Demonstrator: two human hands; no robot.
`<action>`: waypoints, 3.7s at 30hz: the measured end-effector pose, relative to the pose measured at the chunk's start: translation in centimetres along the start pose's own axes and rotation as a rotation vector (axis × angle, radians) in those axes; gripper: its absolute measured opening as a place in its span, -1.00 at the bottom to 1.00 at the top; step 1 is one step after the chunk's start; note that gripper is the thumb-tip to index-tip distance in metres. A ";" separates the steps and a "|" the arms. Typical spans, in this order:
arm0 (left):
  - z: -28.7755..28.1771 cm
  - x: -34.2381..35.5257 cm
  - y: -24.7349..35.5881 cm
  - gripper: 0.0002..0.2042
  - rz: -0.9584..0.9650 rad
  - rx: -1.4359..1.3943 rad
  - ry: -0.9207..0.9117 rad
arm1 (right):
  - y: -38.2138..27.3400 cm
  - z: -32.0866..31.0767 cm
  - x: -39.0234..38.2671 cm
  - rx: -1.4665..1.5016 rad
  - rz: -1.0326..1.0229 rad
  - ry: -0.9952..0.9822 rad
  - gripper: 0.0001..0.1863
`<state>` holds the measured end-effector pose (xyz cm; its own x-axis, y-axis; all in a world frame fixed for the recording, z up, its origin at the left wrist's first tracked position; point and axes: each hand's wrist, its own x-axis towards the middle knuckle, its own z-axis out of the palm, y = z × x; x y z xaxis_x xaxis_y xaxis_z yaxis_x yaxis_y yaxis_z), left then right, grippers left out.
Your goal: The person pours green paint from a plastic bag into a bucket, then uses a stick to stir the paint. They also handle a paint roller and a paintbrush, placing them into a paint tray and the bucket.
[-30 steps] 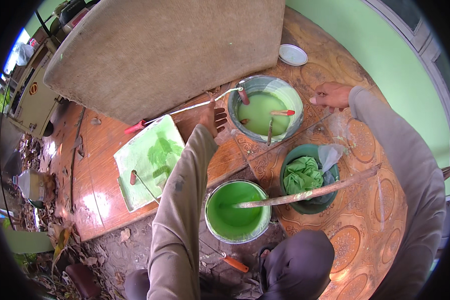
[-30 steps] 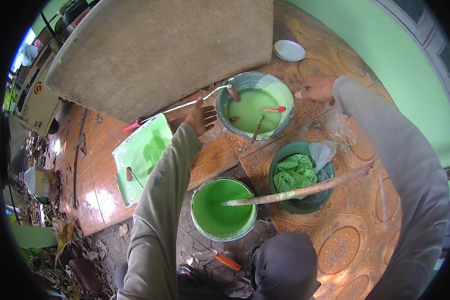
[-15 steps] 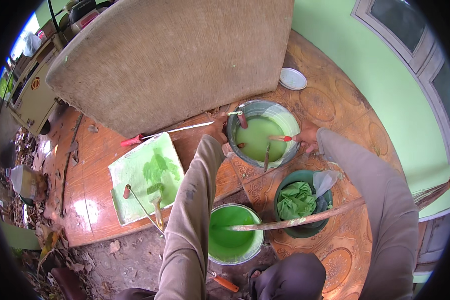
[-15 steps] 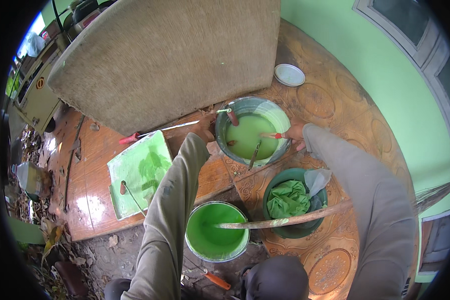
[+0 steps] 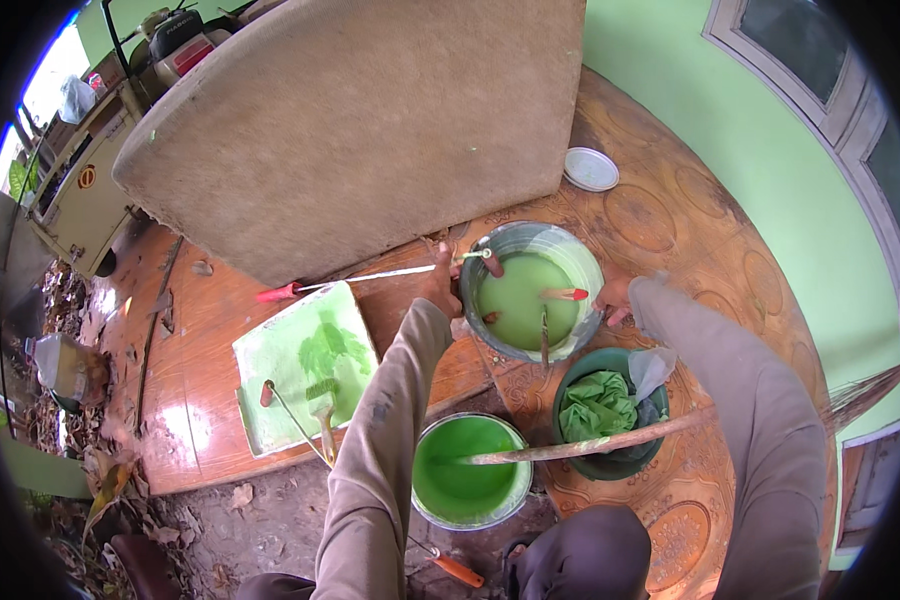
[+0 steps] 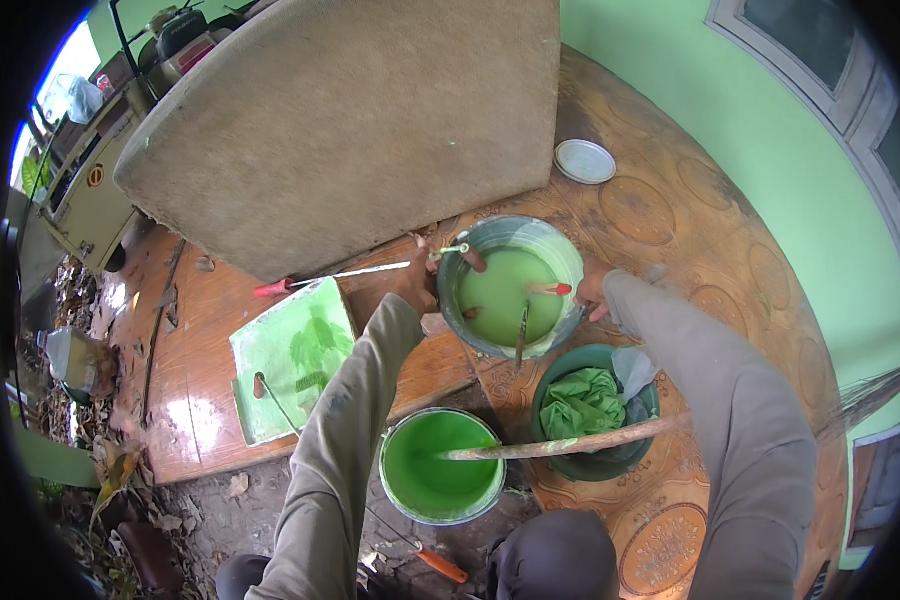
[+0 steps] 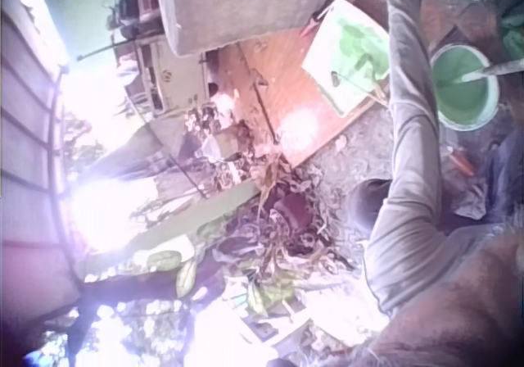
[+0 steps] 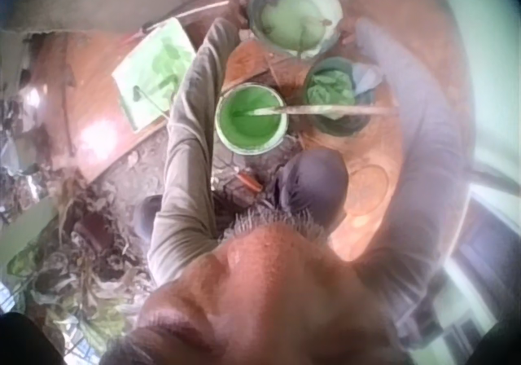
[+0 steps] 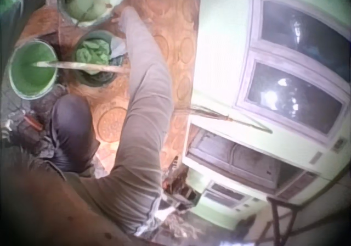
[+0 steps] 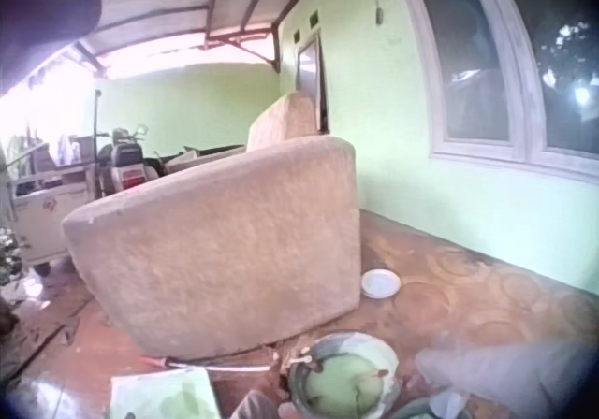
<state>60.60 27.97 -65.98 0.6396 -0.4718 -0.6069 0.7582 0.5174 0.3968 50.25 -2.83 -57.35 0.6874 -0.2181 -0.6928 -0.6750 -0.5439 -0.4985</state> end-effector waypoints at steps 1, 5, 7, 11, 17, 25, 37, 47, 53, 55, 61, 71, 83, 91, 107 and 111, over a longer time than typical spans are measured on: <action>0.0 -0.1 0.2 -0.60 0.045 0.031 0.082 | 0.1 0.1 -0.1 -0.001 -0.040 0.017 -0.35; 0.4 -0.8 -1.9 -0.71 0.011 0.019 0.168 | 1.1 -0.3 -0.6 -0.022 -0.039 0.073 -0.36; -1.9 -1.3 0.1 -0.73 0.000 -0.069 0.067 | -1.3 0.8 -1.0 0.037 -0.135 0.052 -0.37; 2.5 -2.2 -4.9 -0.72 -0.034 0.083 0.137 | 2.5 -1.3 -3.1 0.095 -0.050 0.101 -0.41; -1.9 -0.3 -0.7 -0.65 0.029 0.070 0.003 | -3.1 -0.8 -5.5 0.160 -0.140 -0.019 -0.50; 2.0 -5.5 -0.4 -0.72 0.114 0.008 -0.090 | -3.1 -2.0 -6.0 0.041 -0.324 0.190 -0.58; 2.5 -15.0 -0.4 -0.64 0.291 -0.041 -0.074 | -5.5 -0.6 -10.8 0.047 -0.512 0.193 -0.48; 0.1 -19.3 -3.6 -0.70 0.374 -0.043 -0.099 | -4.2 1.0 -13.9 -0.008 -0.746 0.250 -0.45; -1.3 -20.7 -5.2 -0.71 0.397 -0.099 -0.165 | -3.8 2.2 -15.2 -0.093 -0.778 0.331 -0.42; -1.5 -21.1 -5.8 -0.71 0.403 -0.098 -0.166 | -3.6 2.3 -15.5 -0.130 -0.788 0.361 -0.45; -2.8 -21.4 -6.8 -0.72 0.455 -0.134 -0.226 | -3.6 3.4 -17.0 -0.188 -0.831 0.436 -0.55; -5.1 -21.0 -7.8 -0.70 0.489 -0.195 -0.341 | -3.4 5.6 -19.3 -0.165 -0.881 0.518 -0.58; -6.7 -22.4 -7.9 -0.72 0.513 -0.115 -0.396 | -3.0 6.5 -21.5 -0.101 -0.952 0.495 -0.57; -7.2 -22.5 -8.1 -0.72 0.494 -0.119 -0.411 | -2.5 7.0 -21.6 -0.084 -0.988 0.512 -0.56; -7.3 -23.3 -8.4 -0.72 0.500 -0.107 -0.431 | -2.9 7.2 -22.9 -0.131 -0.991 0.530 -0.55; -7.1 -23.5 -8.4 -0.74 0.499 -0.120 -0.425 | -3.0 7.4 -23.2 -0.115 -1.005 0.527 -0.55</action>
<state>38.25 39.77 -59.94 0.9232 -0.3826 -0.0361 0.3543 0.8113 0.4651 34.35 9.81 -43.68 0.9484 0.0597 0.3115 0.2544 -0.7297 -0.6346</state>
